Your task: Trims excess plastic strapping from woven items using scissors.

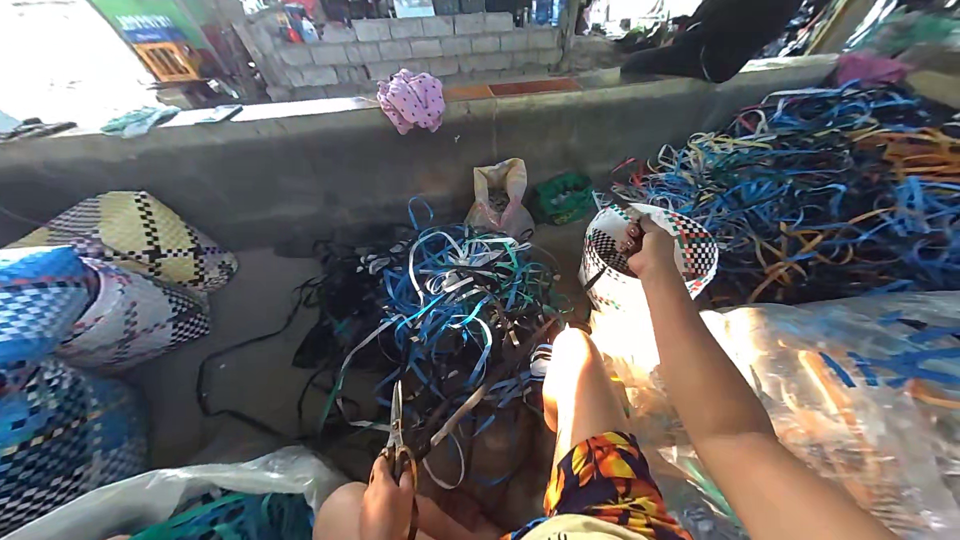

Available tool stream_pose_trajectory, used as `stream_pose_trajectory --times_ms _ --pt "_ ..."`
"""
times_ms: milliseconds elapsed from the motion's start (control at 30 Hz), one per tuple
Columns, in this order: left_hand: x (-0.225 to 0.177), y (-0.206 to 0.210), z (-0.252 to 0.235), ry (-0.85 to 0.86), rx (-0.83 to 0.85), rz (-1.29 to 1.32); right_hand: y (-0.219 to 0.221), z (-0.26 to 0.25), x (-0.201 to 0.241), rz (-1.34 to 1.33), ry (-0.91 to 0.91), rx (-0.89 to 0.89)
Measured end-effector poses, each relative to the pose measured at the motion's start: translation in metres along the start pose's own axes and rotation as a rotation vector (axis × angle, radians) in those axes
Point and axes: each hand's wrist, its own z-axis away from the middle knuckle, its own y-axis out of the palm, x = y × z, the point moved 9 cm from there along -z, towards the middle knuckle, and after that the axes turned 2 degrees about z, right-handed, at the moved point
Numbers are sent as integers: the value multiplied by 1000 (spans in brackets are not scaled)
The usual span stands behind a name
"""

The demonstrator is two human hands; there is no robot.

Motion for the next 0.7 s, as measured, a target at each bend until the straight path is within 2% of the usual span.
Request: stream_pose_trajectory --times_ms 67,133,200,267,333,400,533,700 --pt "5 9 -4 -45 20 -64 7 8 -9 124 65 101" --pt "-10 11 -1 -32 76 -59 23 30 -20 274 92 219" --pt "-46 6 10 107 125 51 44 59 -39 375 88 343" --pt "-86 2 25 331 161 259 64 91 -60 426 54 467" --pt "-120 2 39 488 307 466 83 123 -77 472 -37 597" --pt "-143 5 50 567 476 628 97 150 -88 493 -163 718" --pt "-158 4 56 539 600 764 110 190 -109 527 -304 909" --pt "-160 1 53 492 561 809 108 216 -132 550 -240 1010"
